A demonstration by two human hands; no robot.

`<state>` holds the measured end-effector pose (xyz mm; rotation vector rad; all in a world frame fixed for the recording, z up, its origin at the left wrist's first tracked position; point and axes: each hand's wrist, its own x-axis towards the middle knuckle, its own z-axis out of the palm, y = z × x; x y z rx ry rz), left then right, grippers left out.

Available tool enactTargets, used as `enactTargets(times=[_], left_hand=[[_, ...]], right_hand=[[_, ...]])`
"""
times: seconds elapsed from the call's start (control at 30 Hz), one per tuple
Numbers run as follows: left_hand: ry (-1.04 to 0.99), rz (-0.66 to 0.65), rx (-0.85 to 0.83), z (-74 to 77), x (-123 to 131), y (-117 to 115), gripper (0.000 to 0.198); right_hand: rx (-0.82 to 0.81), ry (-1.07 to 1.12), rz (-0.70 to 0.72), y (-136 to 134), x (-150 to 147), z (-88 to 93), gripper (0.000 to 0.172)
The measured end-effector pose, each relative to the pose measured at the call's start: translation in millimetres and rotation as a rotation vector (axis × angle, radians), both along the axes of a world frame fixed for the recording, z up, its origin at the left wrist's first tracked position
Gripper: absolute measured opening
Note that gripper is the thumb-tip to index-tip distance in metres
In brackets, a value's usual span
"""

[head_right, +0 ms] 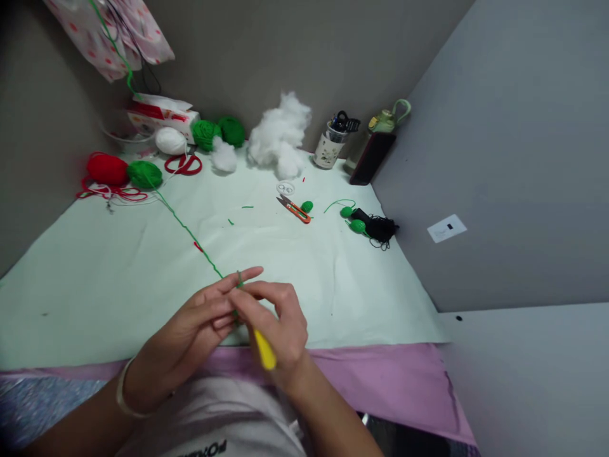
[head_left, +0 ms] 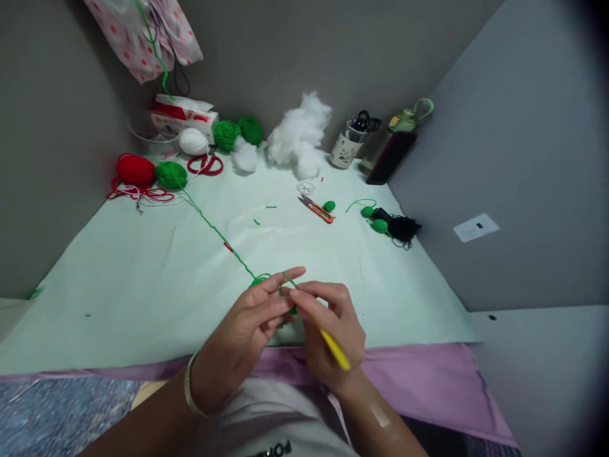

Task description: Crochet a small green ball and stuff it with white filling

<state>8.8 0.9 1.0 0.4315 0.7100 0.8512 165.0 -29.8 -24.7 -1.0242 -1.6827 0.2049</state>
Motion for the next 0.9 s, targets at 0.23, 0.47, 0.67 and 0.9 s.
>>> enactTargets(times=[0.23, 0.47, 0.67, 0.9], left_hand=[[-0.024, -0.040, 0.060, 2.7, -8, 5, 0.035], [0.098, -0.066, 0.254, -2.6, -6, -2, 0.036], [0.165, -0.015, 0.231, 0.9, -9, -1, 0.038], [0.307, 0.048, 0.333, -2.7, -10, -1, 0.039]], right_hand=[[-0.360, 0.715, 0.227, 15, 3, 16.6, 0.018], [-0.452, 0.742, 0.290, 16, 2, 10.9, 0.015], [-0.520, 0.785, 0.290, 19, 7, 19.2, 0.021], [-0.441, 0.642, 0.306, 12, 10, 17.9, 0.019]])
